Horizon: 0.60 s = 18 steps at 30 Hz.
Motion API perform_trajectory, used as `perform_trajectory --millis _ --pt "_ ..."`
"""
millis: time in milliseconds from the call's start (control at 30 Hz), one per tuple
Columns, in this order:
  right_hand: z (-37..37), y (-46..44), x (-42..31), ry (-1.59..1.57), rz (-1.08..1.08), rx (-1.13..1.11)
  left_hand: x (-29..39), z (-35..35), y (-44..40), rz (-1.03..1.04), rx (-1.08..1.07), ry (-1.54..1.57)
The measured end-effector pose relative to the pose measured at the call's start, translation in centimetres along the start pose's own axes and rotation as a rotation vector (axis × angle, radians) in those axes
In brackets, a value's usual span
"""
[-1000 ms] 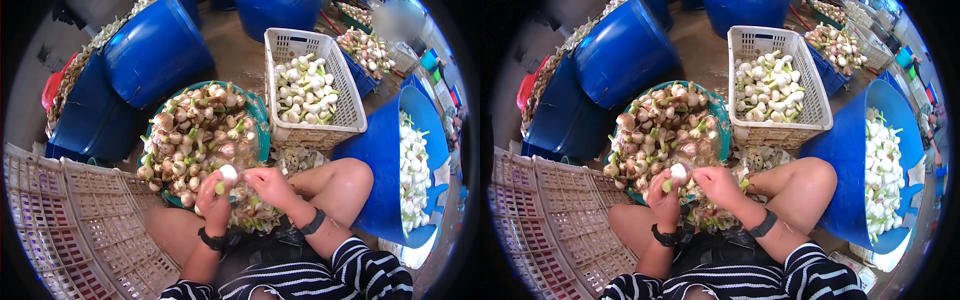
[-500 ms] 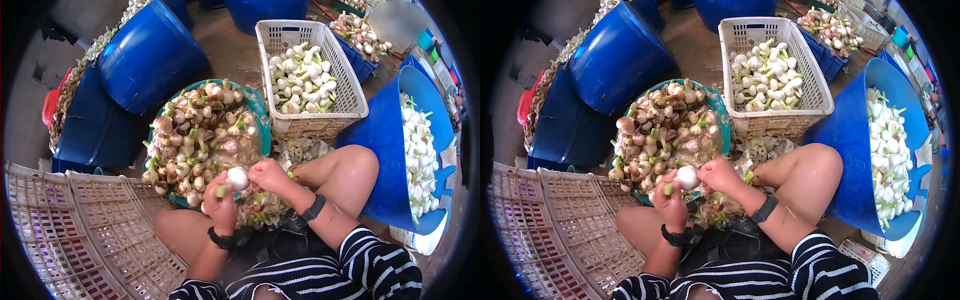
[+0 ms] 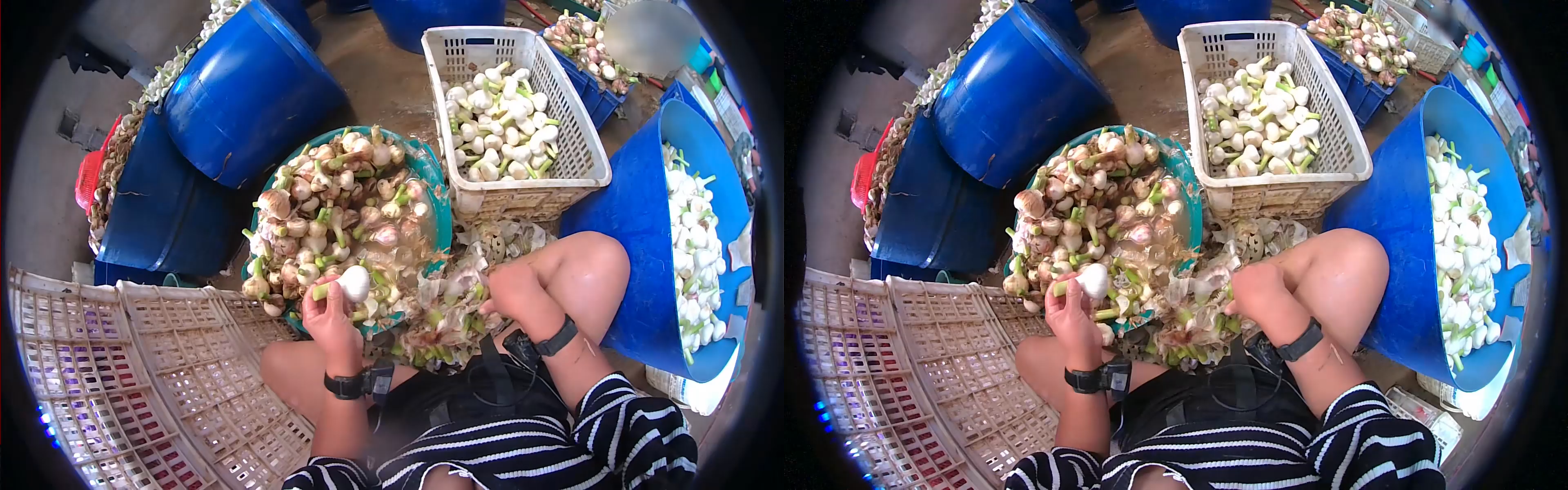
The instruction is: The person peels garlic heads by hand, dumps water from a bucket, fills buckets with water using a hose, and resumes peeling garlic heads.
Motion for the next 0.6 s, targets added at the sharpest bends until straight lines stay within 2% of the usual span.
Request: perform_trajectory --millis 33,67,100,133,167,200,233,300,333,367,433,500,567,600 --pt "0.2 0.0 -0.6 -0.003 0.0 -0.003 -1.4 -0.1 0.0 -0.17 0.014 0.137" --pt "-1.9 0.4 -2.6 -0.283 -0.15 0.251 -2.5 0.2 0.3 -0.301 -0.007 0.171" --pt "-4.0 1.3 -3.8 -0.562 -0.298 0.507 -3.0 0.1 0.3 -0.307 -0.01 0.169" --pt "-4.0 0.9 -4.4 -0.565 -0.293 0.506 -4.9 -0.1 0.8 -0.457 -0.013 0.236" --pt "-3.5 0.1 -4.7 -0.849 -0.283 0.427 -6.1 0.3 1.4 -0.604 -0.015 0.303" --pt "-3.0 -0.7 -5.3 -1.13 -0.27 0.341 -6.7 0.2 1.8 -0.651 0.057 0.255" --pt "-3.2 -1.2 -6.4 -1.132 -0.27 0.343 -6.5 0.6 2.1 -0.65 0.055 0.253" --pt "0.0 -2.9 -8.7 -1.765 -0.037 -0.073 -5.5 1.5 2.5 -0.568 -0.065 0.041" --pt "1.5 -3.9 -10.1 -1.965 -0.008 -0.255 -5.3 1.8 2.7 -0.49 -0.172 -0.125" --pt "2.5 -5.4 -9.6 -1.964 -0.008 -0.252 -5.4 2.0 2.8 -0.49 -0.173 -0.122" --pt "1.1 -7.1 -11.2 -2.447 -0.149 -0.656 -4.3 2.0 2.4 -0.392 -0.109 0.08" --pt "-8.7 -5.2 -7.6 -2.784 -0.795 -0.451 -3.8 0.9 1.3 -0.386 -0.058 0.104" --pt "-11.2 -6.7 -5.2 -2.774 -0.659 -0.138 -5.3 -0.8 0.7 -0.437 -0.034 0.097" --pt "-9.8 -9.9 -6.1 -2.698 -0.577 -0.119 -7.1 -1.8 0.5 -0.445 -0.065 0.088"
Point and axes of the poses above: each hand's wrist, its own y-axis away from the middle knuckle, its own z-axis out of the palm, x = y × z, the point moved 8 cm from there along -y, towards the middle knuckle, and after that the axes turned 1 degree about z, right-handed, at the moved point
